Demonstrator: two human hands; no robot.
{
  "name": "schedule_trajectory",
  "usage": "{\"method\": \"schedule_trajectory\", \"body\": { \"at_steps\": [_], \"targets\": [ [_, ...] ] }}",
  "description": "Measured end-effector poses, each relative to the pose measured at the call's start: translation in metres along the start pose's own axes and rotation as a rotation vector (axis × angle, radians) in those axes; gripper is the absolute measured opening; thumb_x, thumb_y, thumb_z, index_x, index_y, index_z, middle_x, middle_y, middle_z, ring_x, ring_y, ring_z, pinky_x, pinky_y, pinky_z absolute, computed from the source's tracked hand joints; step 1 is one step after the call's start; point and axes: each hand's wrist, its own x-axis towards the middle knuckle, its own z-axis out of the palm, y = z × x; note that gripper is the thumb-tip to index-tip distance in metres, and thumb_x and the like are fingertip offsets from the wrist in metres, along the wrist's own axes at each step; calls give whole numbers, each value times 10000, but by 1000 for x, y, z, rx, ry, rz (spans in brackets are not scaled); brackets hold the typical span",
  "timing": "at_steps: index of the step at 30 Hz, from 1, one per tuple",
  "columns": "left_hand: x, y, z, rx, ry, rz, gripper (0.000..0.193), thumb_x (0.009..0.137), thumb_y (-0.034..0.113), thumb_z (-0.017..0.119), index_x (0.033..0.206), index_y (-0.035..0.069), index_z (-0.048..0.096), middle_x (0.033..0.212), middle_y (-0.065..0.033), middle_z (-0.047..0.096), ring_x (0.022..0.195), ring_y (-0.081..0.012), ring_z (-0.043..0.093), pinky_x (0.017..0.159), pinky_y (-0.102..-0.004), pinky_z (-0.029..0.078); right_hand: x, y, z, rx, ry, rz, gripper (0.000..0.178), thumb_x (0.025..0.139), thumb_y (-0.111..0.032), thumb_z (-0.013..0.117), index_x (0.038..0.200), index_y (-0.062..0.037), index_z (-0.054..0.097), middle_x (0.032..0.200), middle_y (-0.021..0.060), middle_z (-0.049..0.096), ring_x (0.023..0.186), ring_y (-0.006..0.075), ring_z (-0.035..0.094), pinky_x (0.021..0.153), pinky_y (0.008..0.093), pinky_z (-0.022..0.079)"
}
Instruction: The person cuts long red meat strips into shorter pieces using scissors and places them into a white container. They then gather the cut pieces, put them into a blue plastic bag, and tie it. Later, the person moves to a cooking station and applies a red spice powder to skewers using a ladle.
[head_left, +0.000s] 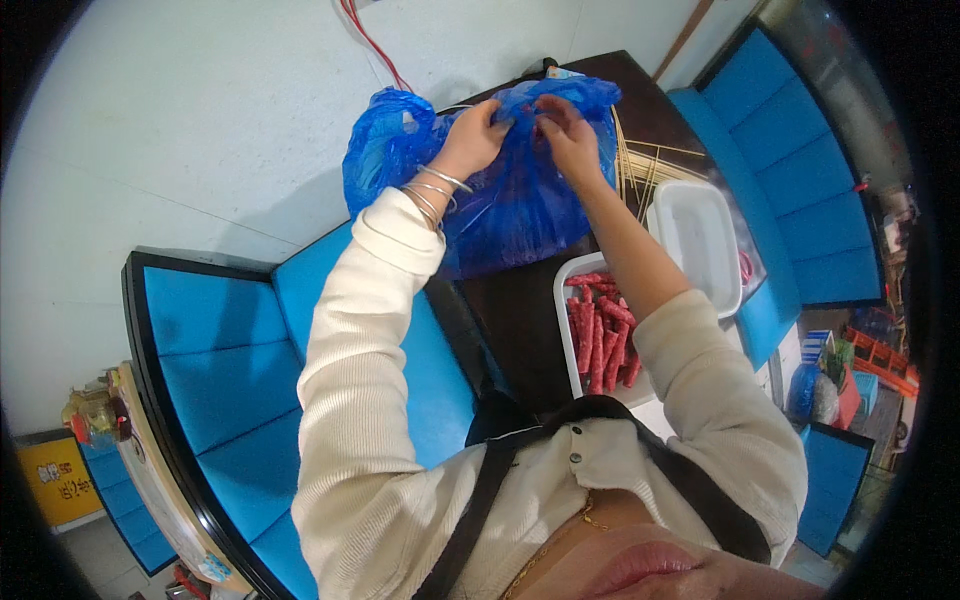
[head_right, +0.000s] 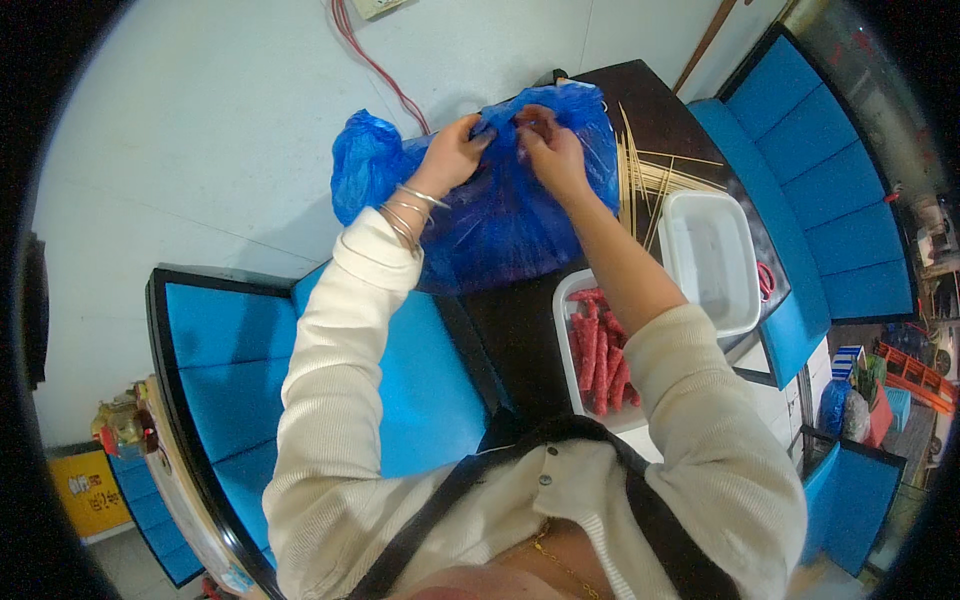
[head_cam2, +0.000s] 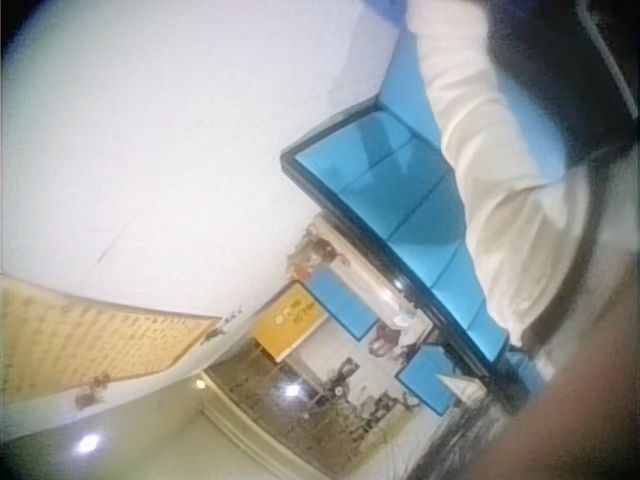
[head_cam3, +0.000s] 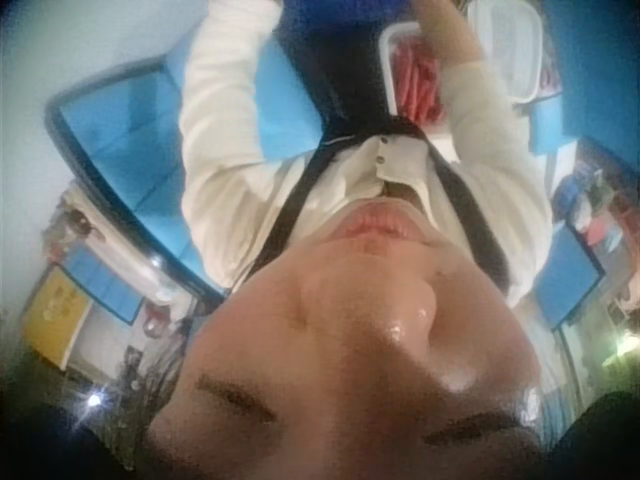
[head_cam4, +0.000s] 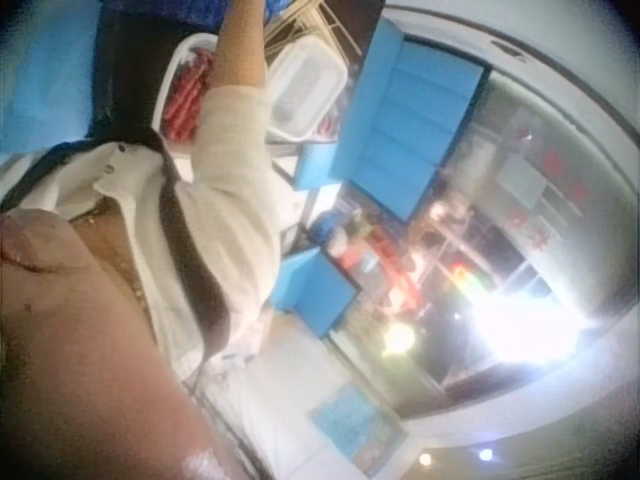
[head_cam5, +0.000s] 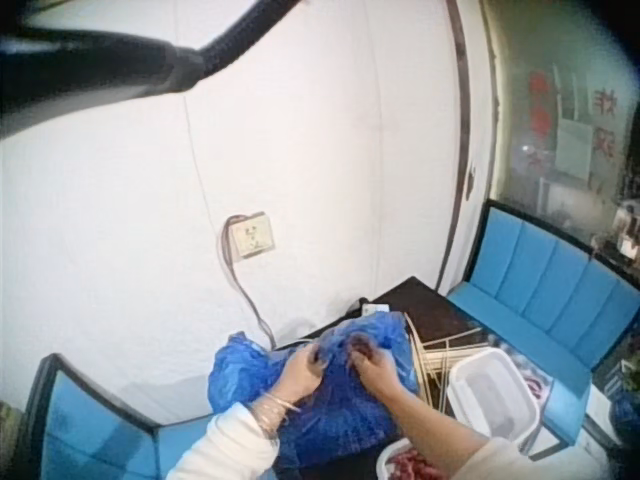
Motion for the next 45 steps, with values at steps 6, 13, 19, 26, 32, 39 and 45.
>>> {"method": "schedule_trajectory", "body": {
  "at_steps": [6,13,19,26,32,39,45],
  "targets": [
    [9,-7,6,-494,-15,-165,165,857,145,484,932,17,555,779,9,560,698,-86,476,639,-240,404,-23,22,24,-605,-3,-94,407,796,-112,483,1181,6,423,1100,191,511,925,271,519,784,360,417],
    [-27,27,-10,-31,293,-41,176,799,32,437,961,14,503,846,-210,560,719,-264,564,629,-313,431,12,41,28,78,93,184,314,841,-210,466,1109,-46,465,1010,91,531,910,196,491,813,321,378],
    [-23,63,-5,58,-26,261,366,702,-27,448,1062,34,465,932,-211,557,875,-356,541,765,-383,433,0,48,17,-369,-440,-289,450,798,-259,549,1178,-58,415,1181,112,439,1089,208,420,915,336,325],
    [17,23,-38,-880,-124,-3,544,737,-23,488,1239,70,301,1218,-166,415,1166,-275,358,918,-335,336,14,7,-6,240,-277,525,244,838,-310,518,915,-79,524,791,50,531,672,111,473,602,235,379],
    [6,-11,5,-490,-259,-201,624,751,84,574,1292,69,263,1335,-200,249,1249,-303,219,1005,-329,219,9,-19,10,194,85,395,246,874,-319,466,768,-101,505,628,16,476,515,82,360,465,226,293],
    [12,-35,-6,-361,-351,33,299,851,155,459,1107,5,498,1108,-112,494,1016,-182,462,884,-274,352,21,-33,-14,-575,-613,-293,102,820,-129,498,773,-45,531,726,67,507,677,183,487,596,281,390],
    [22,-15,3,-977,-158,-455,292,867,286,451,987,46,566,865,-46,552,781,-131,495,674,-256,414,18,-20,3,-1205,-409,-543,148,777,-83,481,903,-63,557,1030,103,458,980,284,468,783,314,413]
  ]
}}
